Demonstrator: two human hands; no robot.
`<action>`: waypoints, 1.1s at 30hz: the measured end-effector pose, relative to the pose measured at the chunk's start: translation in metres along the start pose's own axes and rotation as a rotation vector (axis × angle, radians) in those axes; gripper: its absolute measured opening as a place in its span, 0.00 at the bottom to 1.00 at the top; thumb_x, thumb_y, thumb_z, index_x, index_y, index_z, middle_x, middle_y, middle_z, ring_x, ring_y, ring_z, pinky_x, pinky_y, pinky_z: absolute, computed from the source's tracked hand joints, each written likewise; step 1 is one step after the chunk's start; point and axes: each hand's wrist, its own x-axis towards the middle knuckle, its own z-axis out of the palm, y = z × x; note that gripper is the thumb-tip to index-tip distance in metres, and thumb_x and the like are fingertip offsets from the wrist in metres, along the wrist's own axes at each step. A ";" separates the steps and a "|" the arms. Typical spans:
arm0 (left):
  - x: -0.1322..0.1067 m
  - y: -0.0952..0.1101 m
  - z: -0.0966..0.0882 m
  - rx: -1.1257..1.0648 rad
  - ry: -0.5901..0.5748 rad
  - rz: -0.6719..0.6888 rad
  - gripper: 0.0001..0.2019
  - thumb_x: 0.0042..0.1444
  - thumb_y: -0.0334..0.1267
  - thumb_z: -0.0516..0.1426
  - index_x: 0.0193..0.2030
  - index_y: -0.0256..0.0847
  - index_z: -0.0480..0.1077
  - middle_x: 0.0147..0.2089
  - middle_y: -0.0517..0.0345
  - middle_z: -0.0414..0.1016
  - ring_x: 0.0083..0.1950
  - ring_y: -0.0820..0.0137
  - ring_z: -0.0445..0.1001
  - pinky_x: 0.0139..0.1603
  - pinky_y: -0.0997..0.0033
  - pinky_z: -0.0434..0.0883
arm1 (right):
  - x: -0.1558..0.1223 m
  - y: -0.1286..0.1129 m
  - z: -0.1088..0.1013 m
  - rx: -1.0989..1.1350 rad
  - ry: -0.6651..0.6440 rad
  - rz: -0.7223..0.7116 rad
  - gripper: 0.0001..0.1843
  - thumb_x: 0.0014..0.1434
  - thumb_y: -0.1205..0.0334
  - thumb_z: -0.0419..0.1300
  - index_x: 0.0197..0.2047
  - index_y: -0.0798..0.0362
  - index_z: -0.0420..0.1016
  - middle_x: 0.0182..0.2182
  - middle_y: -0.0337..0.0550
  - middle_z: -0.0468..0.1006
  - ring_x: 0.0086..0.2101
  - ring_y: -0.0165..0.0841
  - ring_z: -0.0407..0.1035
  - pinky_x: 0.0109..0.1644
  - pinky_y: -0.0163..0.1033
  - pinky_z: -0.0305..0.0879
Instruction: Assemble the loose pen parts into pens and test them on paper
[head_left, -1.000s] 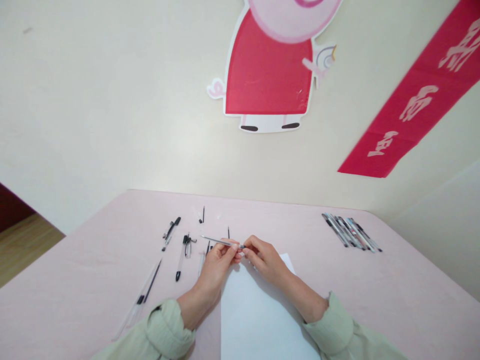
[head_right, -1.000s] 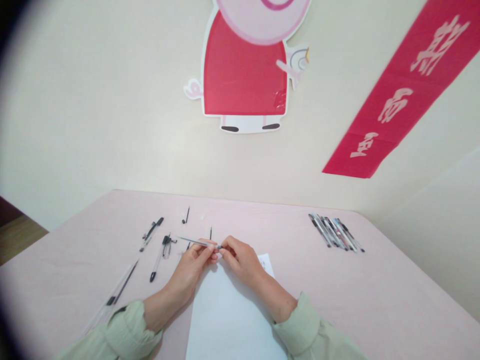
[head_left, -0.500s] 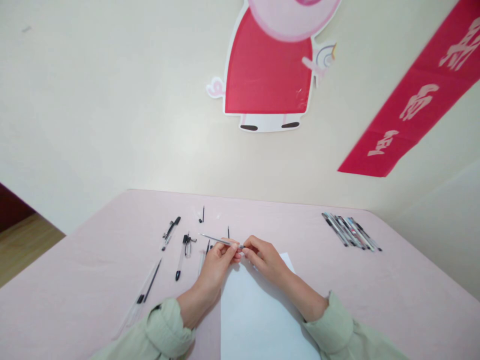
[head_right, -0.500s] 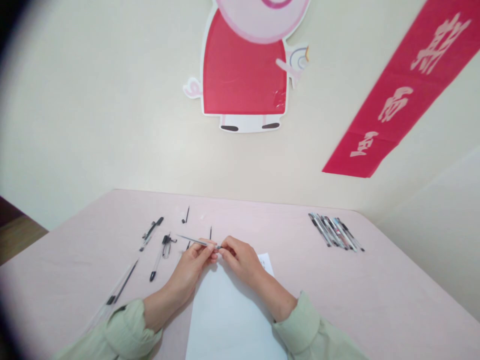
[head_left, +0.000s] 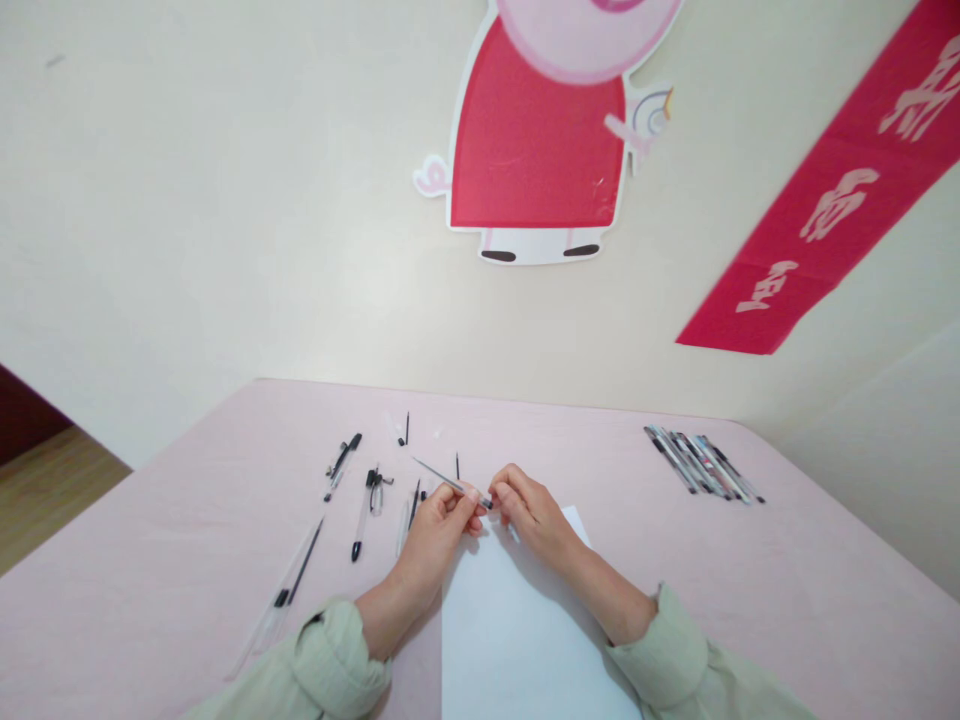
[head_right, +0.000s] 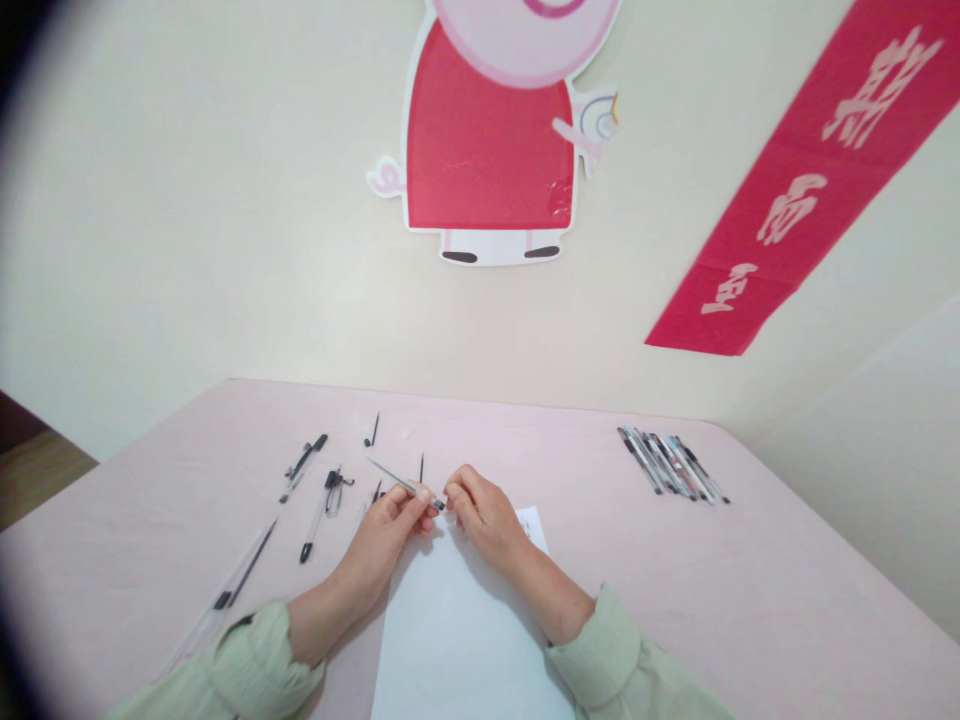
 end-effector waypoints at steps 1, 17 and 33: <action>-0.001 0.002 0.001 0.041 -0.025 -0.001 0.17 0.51 0.52 0.60 0.30 0.38 0.69 0.27 0.60 0.72 0.26 0.74 0.68 0.30 0.74 0.65 | 0.000 0.000 -0.001 0.012 0.021 -0.009 0.10 0.67 0.60 0.46 0.41 0.52 0.67 0.29 0.36 0.70 0.25 0.27 0.65 0.32 0.33 0.60; -0.014 0.009 0.004 0.455 -0.241 0.115 0.16 0.59 0.48 0.50 0.26 0.41 0.65 0.22 0.63 0.65 0.23 0.73 0.62 0.26 0.74 0.59 | 0.003 0.011 0.002 0.175 0.181 0.068 0.16 0.66 0.51 0.48 0.34 0.51 0.69 0.20 0.33 0.63 0.22 0.28 0.60 0.27 0.33 0.57; 0.114 0.051 -0.037 1.502 0.103 0.144 0.09 0.56 0.39 0.55 0.40 0.38 0.71 0.46 0.43 0.74 0.48 0.57 0.74 0.44 0.65 0.67 | 0.011 0.024 0.007 0.568 0.254 0.223 0.23 0.60 0.42 0.52 0.48 0.51 0.67 0.33 0.39 0.73 0.18 0.22 0.61 0.19 0.29 0.58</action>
